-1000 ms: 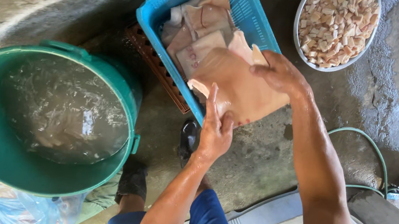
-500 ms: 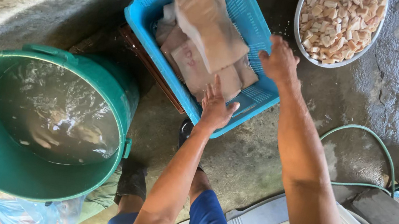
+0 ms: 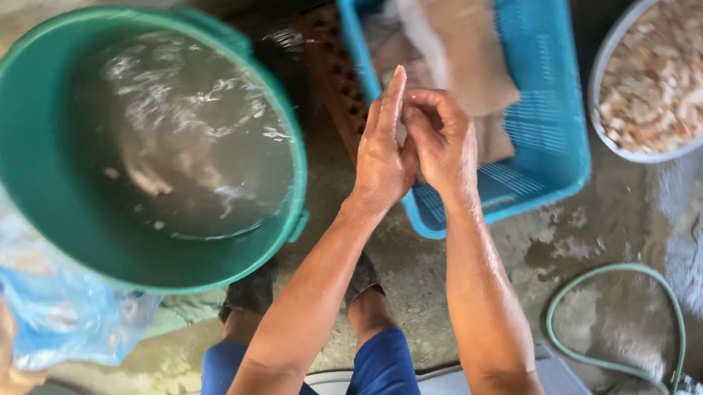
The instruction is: The person washes large, flat pieces of raw meat by hand in a green bucket filled with water. They repeatedly submerge, agitate, and rinse the meat, then transfer the cleaned pieces into a blue plastic basket placed next to the bucket.
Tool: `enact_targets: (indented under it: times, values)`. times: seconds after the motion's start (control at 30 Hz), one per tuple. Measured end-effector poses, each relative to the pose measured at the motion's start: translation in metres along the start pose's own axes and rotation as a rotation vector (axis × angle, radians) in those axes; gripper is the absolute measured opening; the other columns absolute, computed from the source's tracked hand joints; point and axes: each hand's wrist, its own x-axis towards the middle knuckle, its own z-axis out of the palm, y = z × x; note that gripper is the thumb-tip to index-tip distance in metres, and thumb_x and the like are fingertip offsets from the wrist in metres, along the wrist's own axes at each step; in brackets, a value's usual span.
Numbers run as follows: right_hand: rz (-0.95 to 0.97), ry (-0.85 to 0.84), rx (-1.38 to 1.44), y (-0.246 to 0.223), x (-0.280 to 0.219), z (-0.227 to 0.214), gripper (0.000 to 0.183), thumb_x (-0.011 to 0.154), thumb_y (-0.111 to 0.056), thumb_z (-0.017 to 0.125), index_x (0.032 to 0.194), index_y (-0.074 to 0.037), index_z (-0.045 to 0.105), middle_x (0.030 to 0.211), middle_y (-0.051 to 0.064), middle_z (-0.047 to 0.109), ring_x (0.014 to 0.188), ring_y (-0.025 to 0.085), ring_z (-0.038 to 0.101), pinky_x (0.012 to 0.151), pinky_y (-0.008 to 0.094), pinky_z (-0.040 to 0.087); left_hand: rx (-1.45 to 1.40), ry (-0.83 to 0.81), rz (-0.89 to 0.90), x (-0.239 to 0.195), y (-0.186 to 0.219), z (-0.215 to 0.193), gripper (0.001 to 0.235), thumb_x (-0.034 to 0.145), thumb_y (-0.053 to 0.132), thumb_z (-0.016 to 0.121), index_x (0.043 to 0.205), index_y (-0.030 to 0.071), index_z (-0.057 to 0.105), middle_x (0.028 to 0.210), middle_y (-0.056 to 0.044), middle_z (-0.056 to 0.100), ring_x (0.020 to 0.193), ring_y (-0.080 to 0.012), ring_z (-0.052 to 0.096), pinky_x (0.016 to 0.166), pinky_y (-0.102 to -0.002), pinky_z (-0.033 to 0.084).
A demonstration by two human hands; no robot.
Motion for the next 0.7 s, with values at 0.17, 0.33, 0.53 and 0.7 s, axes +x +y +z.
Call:
enact_targets:
  times: [0.17,0.33,0.53,0.7]
  values:
    - [-0.122,-0.192,-0.02,-0.021,-0.029,0.125,0.02,0.098,-0.01,0.069,0.116,-0.002,0.071,0.109,0.012,0.074,0.093,0.016,0.072,0.081,0.03,0.058,0.119,0.27,0.002,-0.013,-0.049,-0.122,0.06,0.094,-0.001,0.068,0.151,0.008,0.048,0.139,-0.019,0.06,0.128,-0.0368,0.061,0.11,-0.043,0.051]
    - [-0.149,-0.489,-0.28,0.039,-0.01,0.262,0.064,0.094,-0.029,0.081,0.143,-0.001,0.051,0.142,0.022,0.056,0.128,0.037,0.057,0.1,0.043,0.049,0.277,0.374,-0.352,-0.048,-0.146,-0.228,0.059,0.094,0.01,0.069,0.149,0.006,0.05,0.138,-0.02,0.06,0.129,-0.0387,0.057,0.107,-0.044,0.048]
    - [0.046,-0.808,-0.565,0.116,0.028,0.364,0.108,0.076,-0.045,0.089,0.149,0.007,0.029,0.144,0.033,0.044,0.137,0.043,0.044,0.11,0.047,0.039,0.837,0.523,-0.535,-0.071,-0.252,-0.285,0.094,0.065,0.027,0.088,0.145,0.0,0.047,0.142,-0.04,0.04,0.131,-0.0593,0.037,0.11,-0.064,0.033]
    - [0.309,-1.001,-0.875,0.162,0.014,0.402,0.106,0.076,-0.045,0.088,0.15,0.005,0.03,0.145,0.032,0.044,0.137,0.043,0.044,0.111,0.047,0.039,0.423,0.339,-1.025,-0.066,-0.352,-0.288,0.082,0.071,0.024,0.084,0.143,0.002,0.051,0.13,-0.03,0.048,0.117,-0.0477,0.043,0.097,-0.056,0.036]
